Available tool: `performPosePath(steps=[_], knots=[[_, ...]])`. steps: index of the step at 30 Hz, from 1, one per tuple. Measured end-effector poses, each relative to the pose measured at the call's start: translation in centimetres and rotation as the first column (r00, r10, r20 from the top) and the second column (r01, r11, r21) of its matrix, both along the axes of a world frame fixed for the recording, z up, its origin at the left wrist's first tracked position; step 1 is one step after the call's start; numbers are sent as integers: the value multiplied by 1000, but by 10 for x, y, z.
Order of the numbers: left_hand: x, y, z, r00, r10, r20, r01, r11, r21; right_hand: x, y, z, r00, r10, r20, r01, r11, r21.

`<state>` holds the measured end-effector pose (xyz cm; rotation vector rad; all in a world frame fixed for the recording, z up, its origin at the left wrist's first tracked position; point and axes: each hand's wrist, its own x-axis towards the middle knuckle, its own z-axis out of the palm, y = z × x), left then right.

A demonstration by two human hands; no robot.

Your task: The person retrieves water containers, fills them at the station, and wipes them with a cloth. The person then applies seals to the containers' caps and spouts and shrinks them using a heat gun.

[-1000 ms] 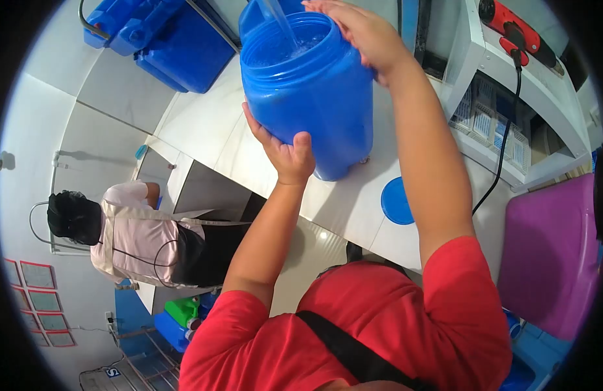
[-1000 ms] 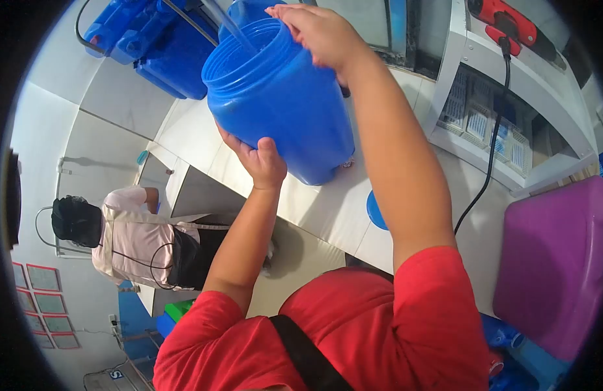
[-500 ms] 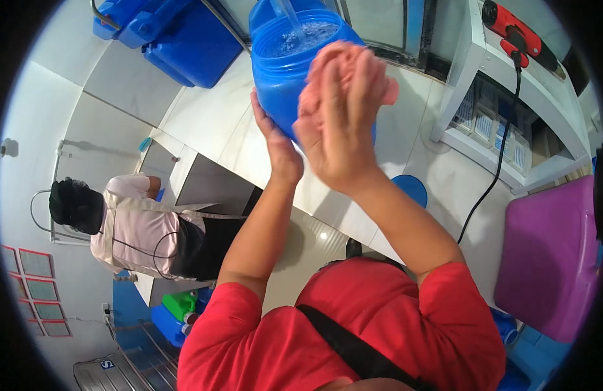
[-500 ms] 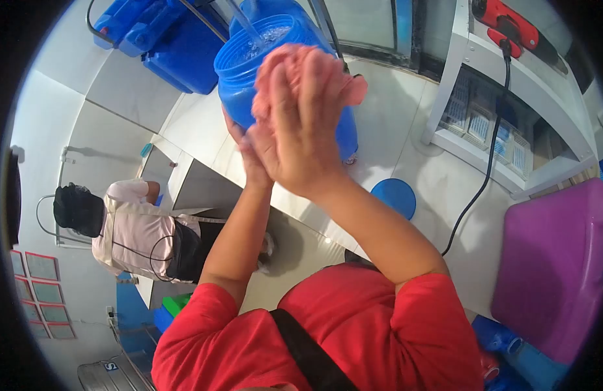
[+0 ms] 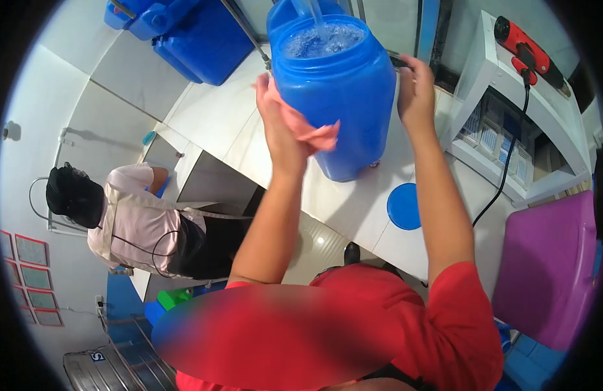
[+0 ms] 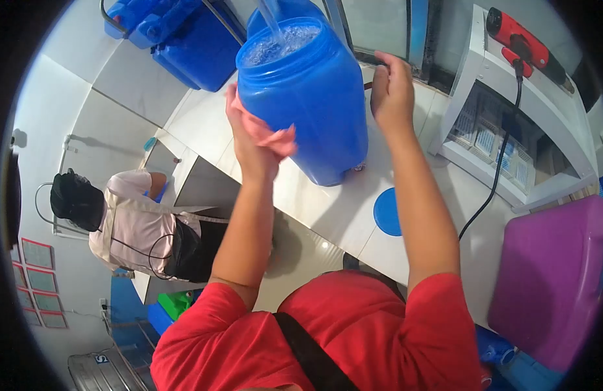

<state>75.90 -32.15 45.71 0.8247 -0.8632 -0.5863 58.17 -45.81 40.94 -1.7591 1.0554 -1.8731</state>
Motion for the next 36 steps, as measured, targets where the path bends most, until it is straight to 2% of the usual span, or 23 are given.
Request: performPosePath(steps=[2, 3, 4, 6, 7, 8, 9, 11, 12, 14, 16, 18, 20, 22, 23, 25, 26, 28, 30, 31, 33, 34, 36], knots=[[43, -25, -17, 828, 85, 555, -166, 981, 96, 5, -55, -38, 991, -11, -135, 12, 1000, 9], [53, -30, -21, 701, 98, 706, -230, 969, 94, 9, -68, -49, 896, 30, -442, 14, 995, 95], [49, -31, -23, 962, -70, 264, -7, 960, 279, 10, -76, -60, 709, 96, -698, 43, 983, 178], [60, -37, -57, 945, -199, -260, 280, 904, 324, 6, -76, -77, 572, 7, -820, 88, 994, 70], [82, -48, -118, 914, -15, 406, -113, 951, 288, 2, -73, -84, 413, -93, -906, 114, 992, -50], [82, -44, -133, 644, 92, 760, -304, 942, 144, 1, -70, -89, 414, -102, -904, 123, 991, -56], [82, -39, -149, 250, 261, 932, -469, 875, -119, 0, -65, -94, 329, -108, -938, 188, 981, -48], [72, -13, -163, 53, 317, 947, -507, 825, -248, -2, -57, -101, 237, 8, -971, 290, 954, 78], [81, -7, -182, 713, -15, 701, -267, 919, 292, -4, -51, -104, 230, 13, -973, 300, 950, 84], [63, 19, -200, 930, -367, 24, 294, 781, 551, -3, -33, -97, 387, -1, -922, 324, 936, 135], [21, 65, -191, 975, -218, 36, 189, 908, 375, -15, -13, -105, 753, 126, -646, 117, 940, 320], [-6, 94, -174, 952, -182, 248, 115, 959, 261, -38, 48, -82, 870, 441, -222, -244, 775, 583], [-28, 100, -149, 878, -181, 444, 98, 974, 204, -63, 127, -49, 742, 582, 332, -608, 377, 698], [-53, 79, -113, 617, -214, 758, 347, 938, -18, -79, 170, -59, 503, 475, 722, -847, 103, 522], [-65, 75, -88, 614, -223, 757, 367, 930, -25, -86, 187, -59, 357, 406, 841, -927, 44, 373], [-82, 69, -53, 361, -41, 932, 336, 938, -89, -104, 200, -43, 203, 333, 921, -978, 25, 207], [-88, 63, -47, 270, 27, 963, 337, 934, -121, -117, 202, -22, 335, 426, 841, -937, 243, 250], [-94, 47, -65, 581, -277, 765, 432, 902, -2, -158, 198, 23, 643, 491, 588, -737, 606, 300], [-101, 41, -90, 547, -422, 723, 419, 886, 200, -177, 187, 96, 948, 148, 280, -222, 942, 252], [-105, 37, -108, 329, -481, 813, 340, 863, 373, -187, 182, 133, 979, -143, 144, 109, 969, 224], [-117, 39, -134, -63, -558, 827, 111, 820, 562, -235, 127, 171, 970, -244, -6, 244, 967, 75], [-123, 42, -138, -67, -552, 831, 114, 823, 556, -257, 102, 183, 921, -364, -137, 359, 931, -61], [-132, 45, -146, -294, -550, 782, 14, 815, 579, -296, 81, 186, 868, -373, -329, 399, 917, 12]])
